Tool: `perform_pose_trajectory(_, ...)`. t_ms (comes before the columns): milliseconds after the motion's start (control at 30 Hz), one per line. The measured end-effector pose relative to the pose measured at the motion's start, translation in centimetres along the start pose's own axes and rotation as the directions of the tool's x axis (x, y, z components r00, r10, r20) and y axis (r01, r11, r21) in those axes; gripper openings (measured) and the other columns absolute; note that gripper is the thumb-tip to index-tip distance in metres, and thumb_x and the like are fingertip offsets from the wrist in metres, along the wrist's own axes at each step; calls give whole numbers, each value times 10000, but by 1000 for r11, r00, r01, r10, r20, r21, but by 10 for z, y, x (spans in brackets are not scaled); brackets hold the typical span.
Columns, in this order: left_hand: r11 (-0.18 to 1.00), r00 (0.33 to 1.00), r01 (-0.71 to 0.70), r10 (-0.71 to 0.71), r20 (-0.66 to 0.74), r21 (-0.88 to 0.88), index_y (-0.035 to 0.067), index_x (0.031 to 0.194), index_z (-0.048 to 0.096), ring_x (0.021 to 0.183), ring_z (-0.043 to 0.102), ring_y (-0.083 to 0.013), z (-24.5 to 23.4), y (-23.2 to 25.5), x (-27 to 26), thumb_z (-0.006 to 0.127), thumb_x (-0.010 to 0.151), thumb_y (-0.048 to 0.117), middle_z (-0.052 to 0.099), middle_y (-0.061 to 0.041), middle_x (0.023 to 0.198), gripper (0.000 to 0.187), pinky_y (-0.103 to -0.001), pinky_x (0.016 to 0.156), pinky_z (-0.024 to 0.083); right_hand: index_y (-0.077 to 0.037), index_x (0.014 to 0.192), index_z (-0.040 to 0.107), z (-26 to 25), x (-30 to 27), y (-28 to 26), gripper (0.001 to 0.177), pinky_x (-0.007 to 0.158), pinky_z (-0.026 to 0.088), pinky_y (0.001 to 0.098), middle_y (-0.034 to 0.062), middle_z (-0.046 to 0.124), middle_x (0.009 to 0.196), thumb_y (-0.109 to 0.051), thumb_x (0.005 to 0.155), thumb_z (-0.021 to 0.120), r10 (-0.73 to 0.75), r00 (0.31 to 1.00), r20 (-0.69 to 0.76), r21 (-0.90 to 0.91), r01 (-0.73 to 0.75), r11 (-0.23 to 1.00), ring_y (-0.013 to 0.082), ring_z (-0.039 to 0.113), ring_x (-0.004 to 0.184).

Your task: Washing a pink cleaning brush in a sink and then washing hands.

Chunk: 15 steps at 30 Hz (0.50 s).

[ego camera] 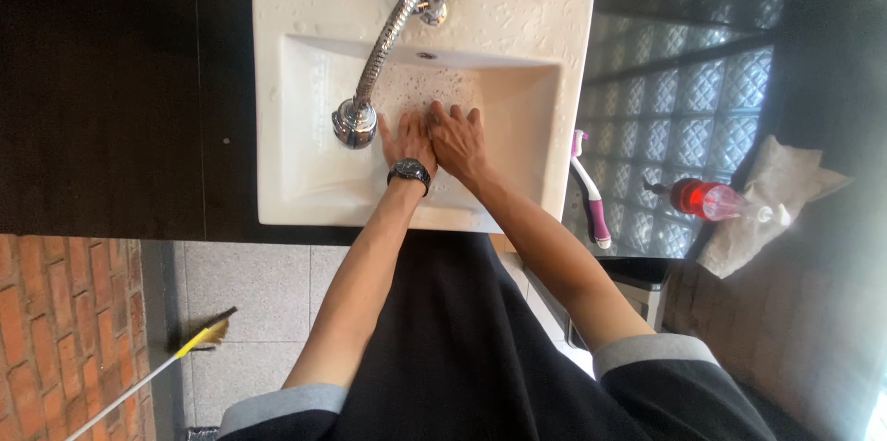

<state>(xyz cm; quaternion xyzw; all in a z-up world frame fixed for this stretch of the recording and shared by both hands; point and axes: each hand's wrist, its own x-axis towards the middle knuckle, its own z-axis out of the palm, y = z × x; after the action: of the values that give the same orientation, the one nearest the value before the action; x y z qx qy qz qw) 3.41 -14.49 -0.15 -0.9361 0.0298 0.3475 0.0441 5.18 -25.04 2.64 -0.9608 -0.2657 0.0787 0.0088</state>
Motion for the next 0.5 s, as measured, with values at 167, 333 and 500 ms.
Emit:
perform_pose_trajectory(167, 998, 1000, 22, -22, -4, 66, 239, 1615, 209, 1547, 104, -170, -5, 2, -5, 383, 1037, 379, 164, 51, 1689, 620, -711, 1167, -77, -69, 917, 759, -2, 1, -2, 166, 855, 417, 493, 61, 559, 1285, -186, 896, 642, 0, 999, 34, 12, -1, 1000, 251, 566, 1061)
perform_pose_trajectory(333, 1000, 997, 12, -10, -77, 26, 187, 1607, 272, 1559, 129, -179, 0, 0, -9, 425, 1036, 355, 210, 23, 1699, 615, -709, 1176, -73, -92, 935, 765, -3, 2, -1, 152, 850, 430, 515, 68, 561, 1283, -180, 883, 654, -4, 998, 56, 13, 4, 1000, 269, 567, 1078)
perform_pose_trajectory(500, 906, 957, -166, 54, -283, -389, 94, 1544, 312, 1497, 234, -249, 15, -25, -22, 523, 905, 257, 298, -83, 1606, 693, -630, 1147, 147, -48, 1002, 736, -14, 2, -12, 200, 735, 518, 513, 178, 603, 1184, -150, 852, 653, 119, 993, 28, 326, -122, 938, 358, 626, 985)
